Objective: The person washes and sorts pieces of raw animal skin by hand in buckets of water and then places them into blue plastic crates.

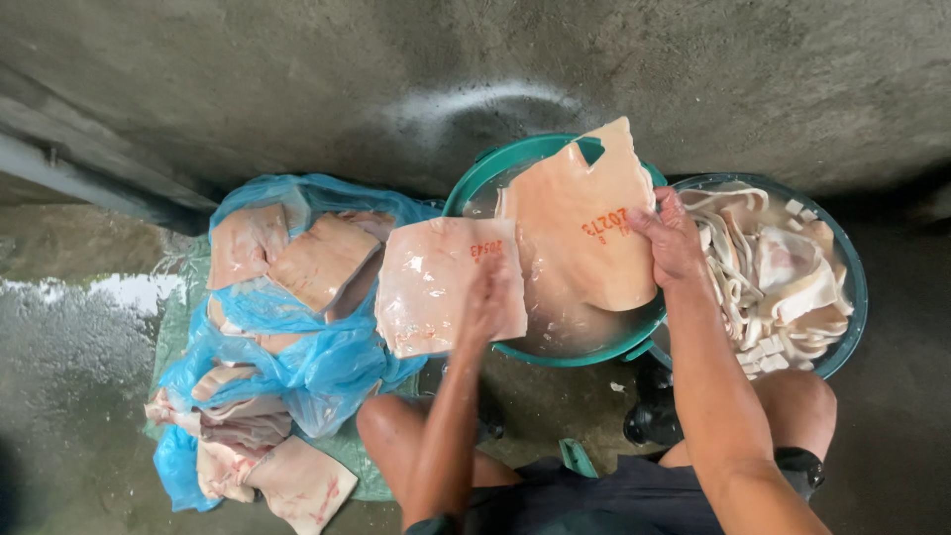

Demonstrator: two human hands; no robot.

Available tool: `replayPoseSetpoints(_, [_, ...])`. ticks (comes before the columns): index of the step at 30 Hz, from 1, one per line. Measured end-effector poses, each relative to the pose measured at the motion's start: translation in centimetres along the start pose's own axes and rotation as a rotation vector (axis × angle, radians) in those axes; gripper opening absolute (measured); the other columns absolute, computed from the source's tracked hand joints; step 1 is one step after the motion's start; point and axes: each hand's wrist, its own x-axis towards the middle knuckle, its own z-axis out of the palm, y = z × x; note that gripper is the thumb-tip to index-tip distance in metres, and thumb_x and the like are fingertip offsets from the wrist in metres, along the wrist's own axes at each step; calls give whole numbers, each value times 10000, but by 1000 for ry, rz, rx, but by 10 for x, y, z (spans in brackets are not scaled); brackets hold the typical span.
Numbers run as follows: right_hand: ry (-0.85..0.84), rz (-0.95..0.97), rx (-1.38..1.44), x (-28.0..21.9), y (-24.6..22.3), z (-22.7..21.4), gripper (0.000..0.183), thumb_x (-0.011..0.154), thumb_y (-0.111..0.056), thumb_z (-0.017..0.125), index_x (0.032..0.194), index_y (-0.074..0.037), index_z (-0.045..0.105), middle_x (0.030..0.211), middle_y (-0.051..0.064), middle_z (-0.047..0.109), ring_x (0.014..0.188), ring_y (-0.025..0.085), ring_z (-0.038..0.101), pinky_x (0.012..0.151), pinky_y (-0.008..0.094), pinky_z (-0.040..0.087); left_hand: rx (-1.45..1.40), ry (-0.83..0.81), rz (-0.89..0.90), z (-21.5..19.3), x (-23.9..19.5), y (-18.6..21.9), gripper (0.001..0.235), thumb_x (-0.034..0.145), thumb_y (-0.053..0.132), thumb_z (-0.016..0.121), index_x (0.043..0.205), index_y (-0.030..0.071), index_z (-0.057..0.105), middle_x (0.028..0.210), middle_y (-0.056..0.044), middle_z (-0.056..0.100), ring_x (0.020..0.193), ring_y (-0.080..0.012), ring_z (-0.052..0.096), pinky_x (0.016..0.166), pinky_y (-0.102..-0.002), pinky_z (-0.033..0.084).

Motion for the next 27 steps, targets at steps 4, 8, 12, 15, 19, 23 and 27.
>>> replayPoseSetpoints(4, [136,172,-92,37,84,-63,449,946,-129,684,1345,6,527,1184,95,704,1086,235,667,991,386,541,-46,-89,-394,72,18,-27,566,1001,333,640,1322,-131,590,1264,-363,679,1216,-434,631,1041,-451,506])
replayPoseSetpoints(8, [221,142,-1189,54,127,-105,644,998,-258,655,1501,42,388,1441,267,510,1330,408,514,1133,473,411,201,18,-176,90,14,-42,868,876,362,715,1482,-124,327,1456,-386,436,1361,-446,458,1158,-467,362])
replayPoseSetpoints(12, [63,-4,-1759,39,146,-78,757,1005,-371,538,1594,5,249,1621,275,215,1499,477,235,1204,598,199,609,24,-79,117,-20,-39,986,876,323,737,1528,-131,154,1540,-468,110,1428,-602,211,1189,-580,189])
replayPoseSetpoints(15, [-109,-85,-1821,34,158,-40,792,989,-443,521,1574,6,233,1626,268,156,1512,472,180,1181,646,134,699,45,-92,126,-30,-32,913,899,247,679,1555,-107,152,1559,-462,108,1402,-628,252,1170,-618,210])
replayPoseSetpoints(19, [-748,-88,-1734,25,177,-12,765,989,-438,532,1558,1,269,1594,263,199,1477,458,219,1154,622,163,602,37,-284,120,-34,-26,849,923,218,608,1559,-78,130,1601,-393,168,1290,-603,377,1111,-605,314])
replayPoseSetpoints(23, [-332,111,-1776,66,156,-45,739,990,-433,543,1542,-4,305,1563,257,243,1442,445,258,1128,598,191,581,75,-314,114,-29,-41,874,919,199,606,1561,-90,89,1476,-363,327,1248,-571,429,1101,-574,355])
replayPoseSetpoints(27, [-230,-5,-1814,59,175,-30,713,990,-428,554,1526,-9,341,1531,251,286,1407,432,297,1101,574,220,511,105,-314,112,-30,-42,879,902,176,638,1566,-73,119,1393,-338,445,1270,-512,465,1104,-530,374])
